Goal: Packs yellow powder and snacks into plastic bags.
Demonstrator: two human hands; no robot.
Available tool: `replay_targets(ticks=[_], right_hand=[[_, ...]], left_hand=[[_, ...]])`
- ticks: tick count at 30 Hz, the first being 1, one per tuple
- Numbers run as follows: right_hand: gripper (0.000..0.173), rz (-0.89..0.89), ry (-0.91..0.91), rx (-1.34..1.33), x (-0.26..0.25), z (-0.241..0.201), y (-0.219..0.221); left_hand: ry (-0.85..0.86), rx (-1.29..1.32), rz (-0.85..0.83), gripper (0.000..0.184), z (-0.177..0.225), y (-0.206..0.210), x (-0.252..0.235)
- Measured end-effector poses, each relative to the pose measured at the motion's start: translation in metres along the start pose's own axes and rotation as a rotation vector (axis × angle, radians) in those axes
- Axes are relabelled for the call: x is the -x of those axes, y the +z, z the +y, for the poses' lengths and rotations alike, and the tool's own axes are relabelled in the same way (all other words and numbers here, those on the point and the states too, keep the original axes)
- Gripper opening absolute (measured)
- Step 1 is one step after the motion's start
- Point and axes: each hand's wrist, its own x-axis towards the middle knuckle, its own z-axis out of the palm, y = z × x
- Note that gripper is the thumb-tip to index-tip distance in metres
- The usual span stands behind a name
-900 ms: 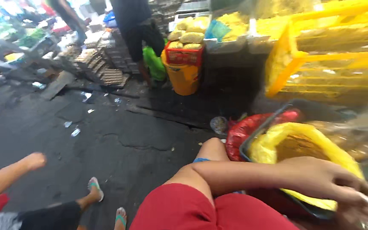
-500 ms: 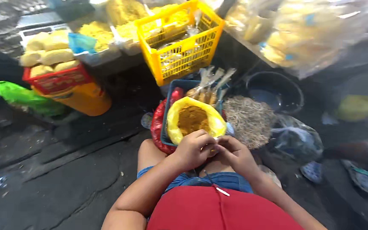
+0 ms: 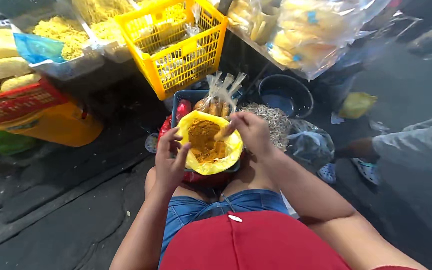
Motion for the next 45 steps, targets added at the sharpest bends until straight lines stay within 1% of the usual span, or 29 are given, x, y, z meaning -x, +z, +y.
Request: replay_targets(ticks=[2, 4, 5, 6, 7, 9, 11, 12, 14, 15, 16, 18, 20, 21, 22, 24, 28, 30, 32, 35, 36, 39, 41, 43, 45], right_hand=[[0.032, 0.073, 0.099, 0.006, -0.041, 0.014, 0.0], [0.042, 0.077, 0.268, -0.041, -0.08, 0.031, -0.007], [0.047, 0.09, 0.315, -0.068, -0.091, 0.038, -0.012], [0.05, 0.13, 0.323, -0.079, -0.096, 0.041, -0.018], [0.051, 0.176, 0.303, -0.071, -0.096, 0.042, -0.024], [0.049, 0.244, 0.238, -0.033, -0.081, 0.039, -0.032], [0.049, 0.239, 0.206, 0.013, -0.051, 0.037, -0.034], [0.05, 0.21, 0.206, 0.033, -0.032, 0.038, -0.035], [0.048, 0.189, 0.193, 0.067, 0.01, 0.048, -0.034], [0.046, 0.193, 0.185, 0.08, 0.029, 0.053, -0.033], [0.044, 0.202, 0.184, 0.088, 0.047, 0.057, -0.033], [0.041, 0.23, 0.185, 0.104, 0.073, 0.062, -0.042], [0.041, 0.25, 0.174, 0.137, 0.086, 0.06, -0.057], [0.041, 0.263, 0.162, 0.156, 0.089, 0.057, -0.065], [0.041, 0.279, 0.147, 0.17, 0.091, 0.055, -0.071], [0.042, 0.325, 0.103, 0.191, 0.093, 0.051, -0.079], [0.041, 0.368, 0.057, 0.171, 0.094, 0.049, -0.078], [0.04, 0.345, 0.047, 0.148, 0.094, 0.051, -0.073], [0.039, 0.324, 0.037, 0.132, 0.092, 0.052, -0.068], [0.039, 0.291, 0.021, 0.086, 0.09, 0.051, -0.057], [0.039, 0.282, 0.01, 0.078, 0.089, 0.05, -0.053], [0.038, 0.252, -0.02, 0.07, 0.086, 0.044, -0.046], [0.036, 0.227, -0.061, 0.063, 0.086, 0.041, -0.045], [0.034, 0.194, -0.093, 0.038, 0.087, 0.038, -0.045], [0.034, 0.146, -0.09, -0.003, 0.09, 0.037, -0.047]], left_hand=[[-0.069, 0.061, 0.121, 0.043, -0.004, -0.005, 0.002], [-0.121, 0.056, 0.141, 0.04, -0.007, -0.012, 0.003], [-0.152, 0.015, 0.132, 0.038, -0.009, -0.017, 0.003], [-0.188, -0.038, 0.132, 0.035, -0.01, -0.023, 0.002], [-0.218, -0.09, 0.148, 0.031, -0.013, -0.028, 0.002], [-0.282, -0.209, 0.172, 0.023, -0.026, -0.034, 0.006], [-0.399, -0.341, 0.107, 0.021, -0.041, -0.037, 0.007], [-0.489, -0.4, 0.019, 0.023, -0.048, -0.037, 0.005], [-0.668, -0.506, -0.218, 0.033, -0.06, -0.034, 0.0], [-0.717, -0.551, -0.316, 0.039, -0.066, -0.028, -0.002], [-0.738, -0.588, -0.376, 0.046, -0.071, -0.021, -0.002], [-0.725, -0.635, -0.408, 0.069, -0.085, -0.004, 0.001], [-0.735, -0.741, -0.452, 0.093, -0.099, 0.011, 0.002], [-0.763, -0.802, -0.464, 0.099, -0.101, 0.018, 0.0], [-0.784, -0.853, -0.441, 0.1, -0.102, 0.024, -0.001], [-0.809, -0.908, -0.366, 0.091, -0.102, 0.031, -0.001], [-0.78, -0.901, -0.263, 0.067, -0.094, 0.028, 0.005], [-0.786, -0.837, -0.273, 0.062, -0.086, 0.018, 0.009], [-0.783, -0.75, -0.245, 0.058, -0.082, 0.009, 0.012], [-0.678, -0.719, -0.174, 0.034, -0.082, -0.005, 0.021], [-0.641, -0.717, -0.165, 0.03, -0.083, -0.008, 0.022], [-0.528, -0.682, -0.206, 0.026, -0.083, -0.01, 0.021], [-0.439, -0.593, -0.233, 0.025, -0.08, -0.009, 0.019], [-0.374, -0.462, -0.201, 0.024, -0.07, -0.009, 0.017], [-0.321, -0.309, -0.104, 0.023, -0.061, -0.009, 0.014]])
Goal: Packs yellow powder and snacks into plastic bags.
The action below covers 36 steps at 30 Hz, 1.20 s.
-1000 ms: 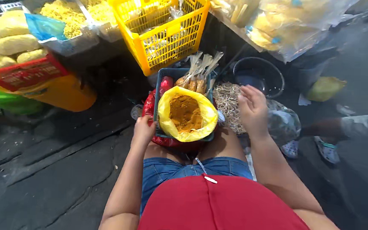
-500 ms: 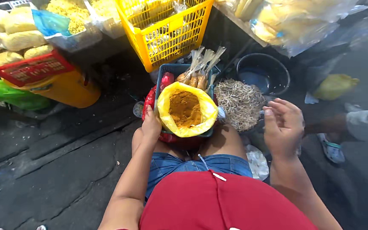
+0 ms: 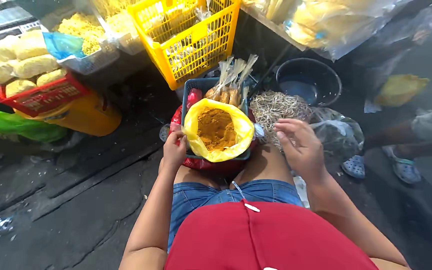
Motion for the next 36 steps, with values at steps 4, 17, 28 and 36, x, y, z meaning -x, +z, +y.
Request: replay_targets(ticks=[4, 17, 28, 36], right_hand=[[0.032, -0.11, 0.005, -0.069, 0.002, -0.012, 0.0], [0.019, -0.64, -0.221, -0.171, -0.011, -0.051, 0.033], [0.044, -0.448, 0.15, -0.185, -0.009, -0.004, -0.04], [0.061, -0.995, 0.137, -0.039, -0.005, -0.013, -0.043]], left_hand=[[0.255, 0.262, 0.075, 0.018, 0.024, -0.003, 0.004], [0.727, -0.053, -0.376, 0.023, 0.09, 0.005, 0.039], [0.286, 0.562, -0.218, 0.007, 0.08, -0.029, 0.021], [0.49, 0.229, -0.468, 0.007, 0.092, 0.009, 0.03]])
